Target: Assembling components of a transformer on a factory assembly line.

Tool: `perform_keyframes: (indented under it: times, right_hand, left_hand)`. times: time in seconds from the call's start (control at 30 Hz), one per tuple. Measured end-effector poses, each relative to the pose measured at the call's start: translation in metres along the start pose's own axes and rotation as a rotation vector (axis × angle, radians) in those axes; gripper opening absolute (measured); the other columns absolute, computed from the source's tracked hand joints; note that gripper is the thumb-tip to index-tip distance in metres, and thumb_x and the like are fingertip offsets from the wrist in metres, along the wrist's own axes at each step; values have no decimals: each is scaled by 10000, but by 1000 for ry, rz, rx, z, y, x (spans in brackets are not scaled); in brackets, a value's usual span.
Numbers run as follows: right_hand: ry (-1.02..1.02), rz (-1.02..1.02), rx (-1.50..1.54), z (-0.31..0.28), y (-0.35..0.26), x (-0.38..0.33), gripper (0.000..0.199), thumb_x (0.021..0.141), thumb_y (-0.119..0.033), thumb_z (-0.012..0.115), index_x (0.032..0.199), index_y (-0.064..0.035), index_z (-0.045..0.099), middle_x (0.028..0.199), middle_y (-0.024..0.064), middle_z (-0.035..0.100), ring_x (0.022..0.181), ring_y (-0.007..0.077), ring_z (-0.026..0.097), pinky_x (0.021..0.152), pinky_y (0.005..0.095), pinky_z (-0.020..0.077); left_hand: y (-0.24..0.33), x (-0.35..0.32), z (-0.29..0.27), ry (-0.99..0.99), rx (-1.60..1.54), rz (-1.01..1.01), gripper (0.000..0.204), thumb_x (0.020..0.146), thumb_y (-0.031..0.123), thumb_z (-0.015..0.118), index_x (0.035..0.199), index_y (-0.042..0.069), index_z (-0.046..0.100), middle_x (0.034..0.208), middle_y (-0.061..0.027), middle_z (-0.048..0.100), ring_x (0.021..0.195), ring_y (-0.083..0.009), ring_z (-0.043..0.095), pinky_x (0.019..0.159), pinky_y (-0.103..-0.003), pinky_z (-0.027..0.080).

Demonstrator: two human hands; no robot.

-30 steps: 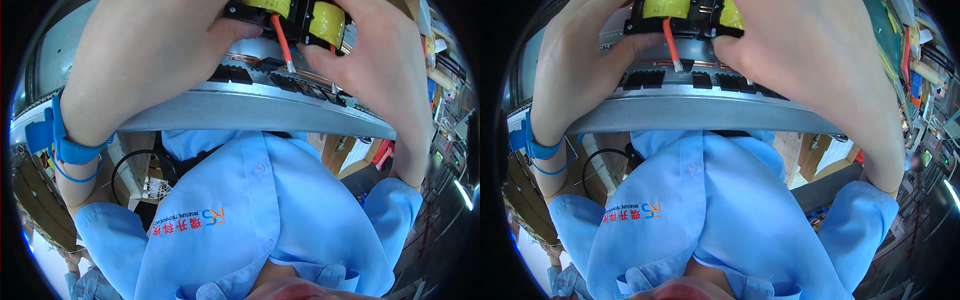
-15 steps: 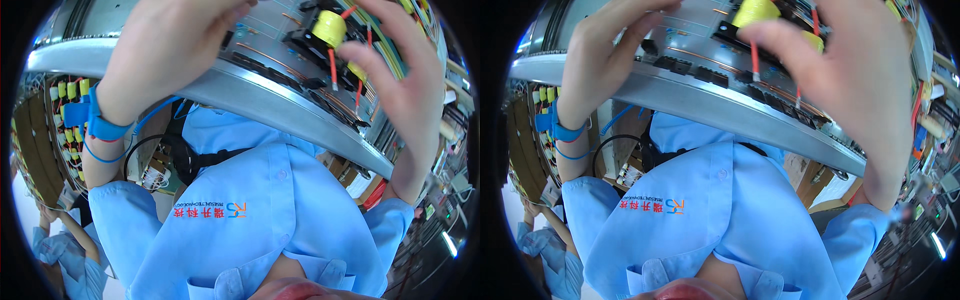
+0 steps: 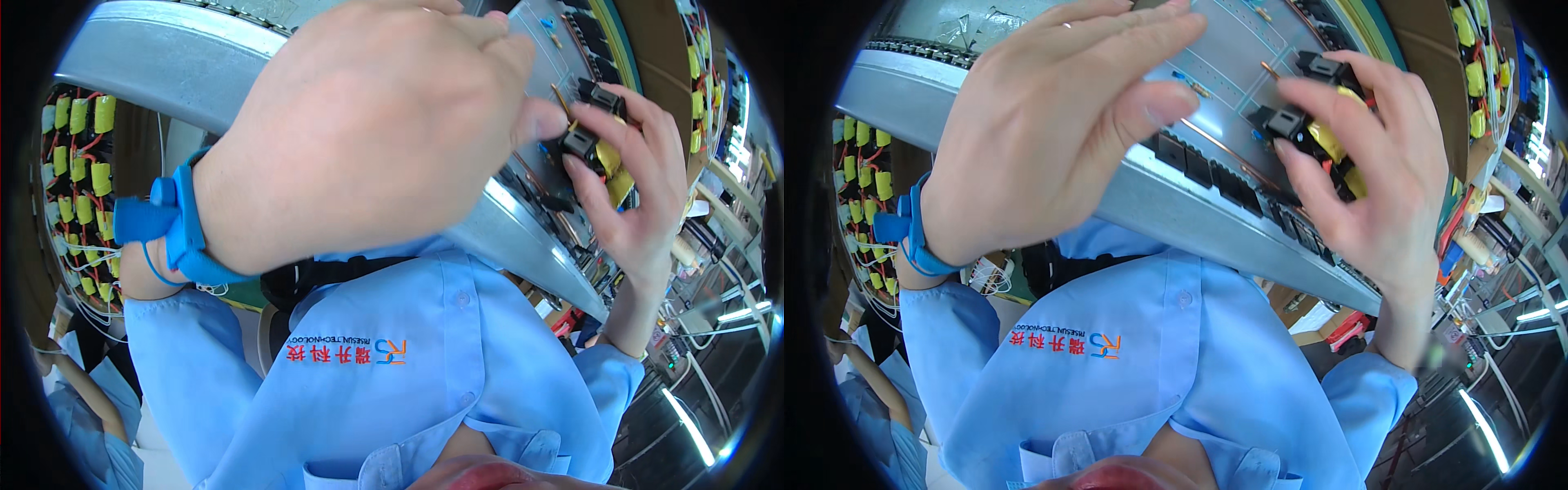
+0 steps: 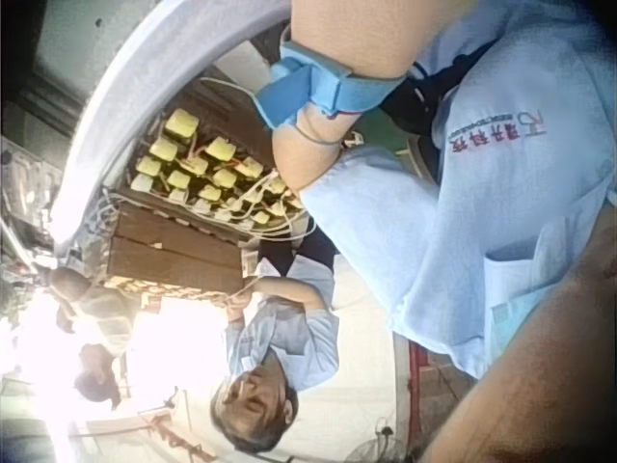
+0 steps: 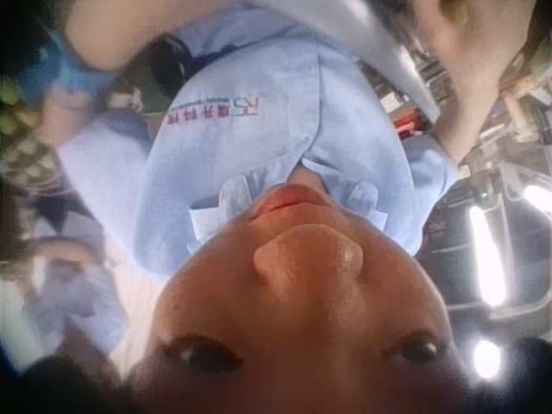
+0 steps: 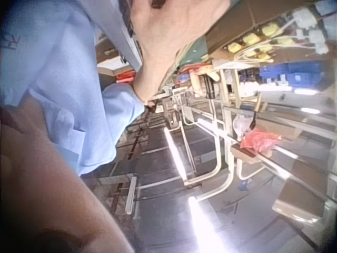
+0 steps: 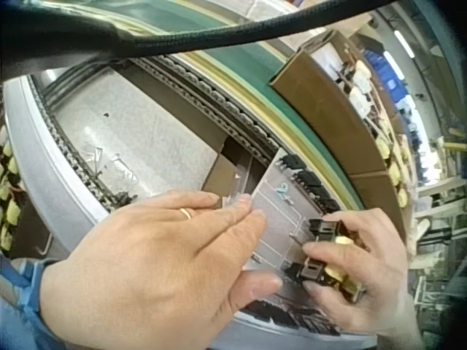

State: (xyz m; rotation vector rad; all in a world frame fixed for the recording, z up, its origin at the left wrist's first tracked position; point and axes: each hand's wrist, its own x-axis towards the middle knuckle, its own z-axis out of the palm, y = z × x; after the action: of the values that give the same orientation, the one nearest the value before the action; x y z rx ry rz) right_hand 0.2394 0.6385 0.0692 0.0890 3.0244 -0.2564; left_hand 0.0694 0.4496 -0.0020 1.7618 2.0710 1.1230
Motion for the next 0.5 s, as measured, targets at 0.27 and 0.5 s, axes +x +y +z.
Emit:
perform_keyframes:
  times: [0.27, 0.5]
  right_hand:
    - [29, 94, -8, 7, -13, 5, 376, 599, -29, 736, 974, -9, 722, 1144, 223, 625, 1002, 290, 574, 809, 344, 473]
    - [85, 52, 46, 16, 1, 0, 356, 603, -20, 746, 958, 3, 718, 1144, 239, 621, 991, 292, 578, 794, 342, 474]
  left_hand:
    - [-13, -1, 23, 109, 45, 185, 478, 830, 304, 666, 1129, -63, 606, 1104, -221, 643, 855, -310, 654, 922, -453, 494]
    - [1, -1, 26, 40, 16, 200, 477, 840, 314, 647, 1129, -63, 614, 1139, -221, 638, 845, -303, 659, 936, -460, 488]
